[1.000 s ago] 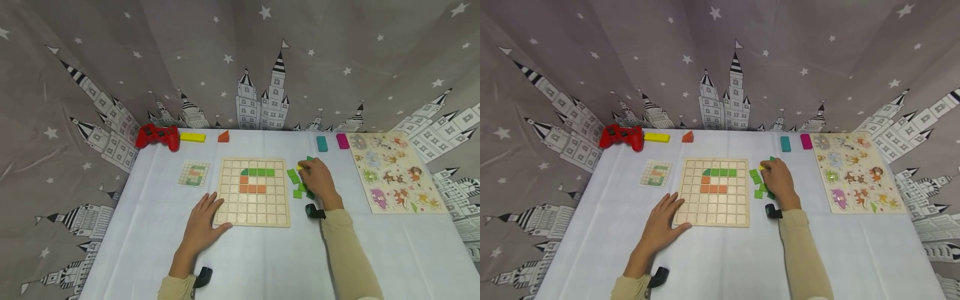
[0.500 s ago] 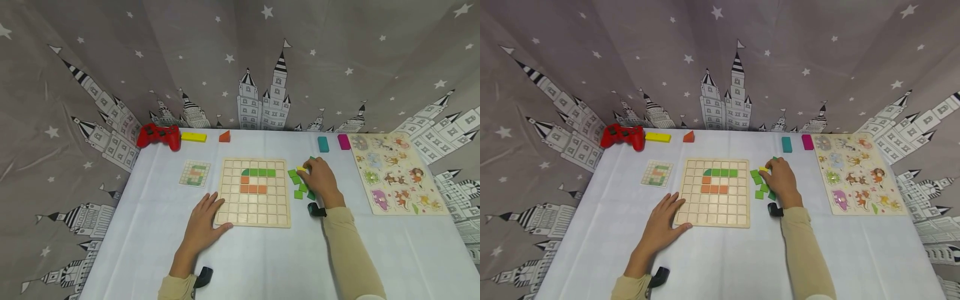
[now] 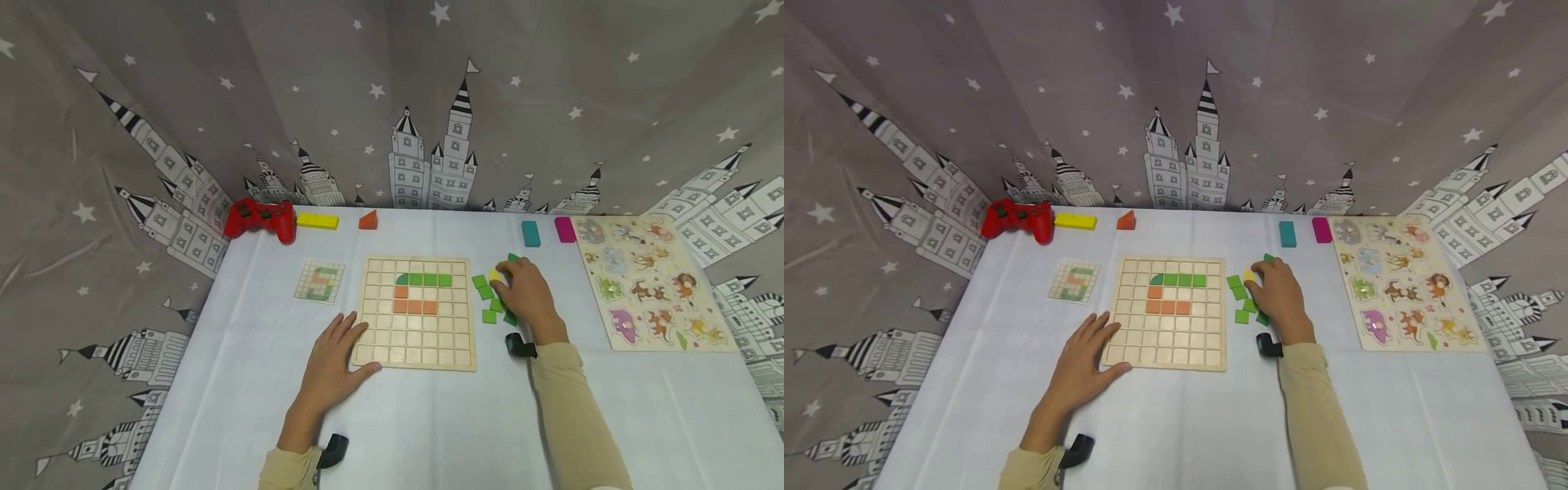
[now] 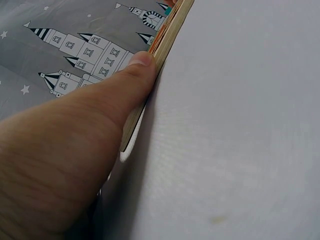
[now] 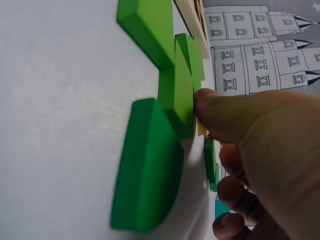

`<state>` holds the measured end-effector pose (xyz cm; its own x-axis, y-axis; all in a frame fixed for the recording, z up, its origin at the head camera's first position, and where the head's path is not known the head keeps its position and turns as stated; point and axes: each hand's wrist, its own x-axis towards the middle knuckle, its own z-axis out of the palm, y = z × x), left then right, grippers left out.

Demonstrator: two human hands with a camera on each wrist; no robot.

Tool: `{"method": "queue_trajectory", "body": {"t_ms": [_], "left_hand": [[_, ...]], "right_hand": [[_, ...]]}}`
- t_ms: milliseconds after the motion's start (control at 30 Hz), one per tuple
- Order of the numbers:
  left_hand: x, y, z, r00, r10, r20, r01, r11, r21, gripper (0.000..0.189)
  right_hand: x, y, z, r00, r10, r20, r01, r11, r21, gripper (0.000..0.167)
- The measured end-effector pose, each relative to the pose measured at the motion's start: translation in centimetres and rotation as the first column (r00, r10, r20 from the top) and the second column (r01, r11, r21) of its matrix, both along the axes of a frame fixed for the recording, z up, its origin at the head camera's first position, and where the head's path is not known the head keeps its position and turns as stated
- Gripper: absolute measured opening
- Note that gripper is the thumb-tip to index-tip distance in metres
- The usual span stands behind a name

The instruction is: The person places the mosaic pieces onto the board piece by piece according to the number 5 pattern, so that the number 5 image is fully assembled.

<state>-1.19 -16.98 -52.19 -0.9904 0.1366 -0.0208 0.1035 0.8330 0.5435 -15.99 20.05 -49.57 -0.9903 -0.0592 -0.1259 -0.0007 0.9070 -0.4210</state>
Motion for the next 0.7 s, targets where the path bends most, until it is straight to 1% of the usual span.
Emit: {"method": "queue_trajectory", "body": {"t_ms": [133, 233, 333, 400, 467, 567, 700], "left_hand": [[0.0, 0.0, 0.0, 1.0, 0.0, 0.003, 0.0, 1.0, -0.003, 0.082], [0.0, 0.1, 0.0, 1.0, -0.001, 0.006, 0.001, 1.0, -0.003, 0.082], [0.0, 0.1, 0.0, 1.0, -0.003, 0.005, 0.003, 1.0, -0.004, 0.082], [0.1, 0.0, 0.1, 1.0, 0.0, 0.0, 0.0, 1.0, -0.009, 0.082], [0.1, -0.1, 0.1, 1.0, 0.002, -0.008, -0.002, 1.0, -0.014, 0.082], [0.1, -0.1, 0.1, 1.0, 0.003, -0.014, -0.003, 1.0, -0.015, 0.082], [0.0, 0.0, 0.1, 1.0, -0.002, -0.006, 0.002, 1.0, -0.013, 0.082]], "right_hand": [[0.1, -0.1, 0.1, 1.0, 0.022, -0.011, -0.022, 1.0, 0.001, 0.037], [0.3, 0.0, 0.1, 1.0, 0.014, 0.003, -0.014, 1.0, -0.007, 0.038], [0.8, -0.1, 0.4, 1.0, 0.001, 0.004, 0.0, 0.999, -0.039, 0.04], [1.3, -0.5, 0.7, 1.0, -0.004, -0.004, 0.003, 0.998, -0.068, 0.04], [2.0, -1.4, 1.0, 1.0, 0.009, -0.015, -0.011, 0.996, -0.085, 0.04], [3.3, -3.2, 1.3, 0.999, 0.046, -0.026, -0.049, 0.994, -0.102, 0.039], [4.8, -5.3, 1.1, 0.991, 0.125, -0.054, -0.13, 0.988, -0.089, 0.036]]}}
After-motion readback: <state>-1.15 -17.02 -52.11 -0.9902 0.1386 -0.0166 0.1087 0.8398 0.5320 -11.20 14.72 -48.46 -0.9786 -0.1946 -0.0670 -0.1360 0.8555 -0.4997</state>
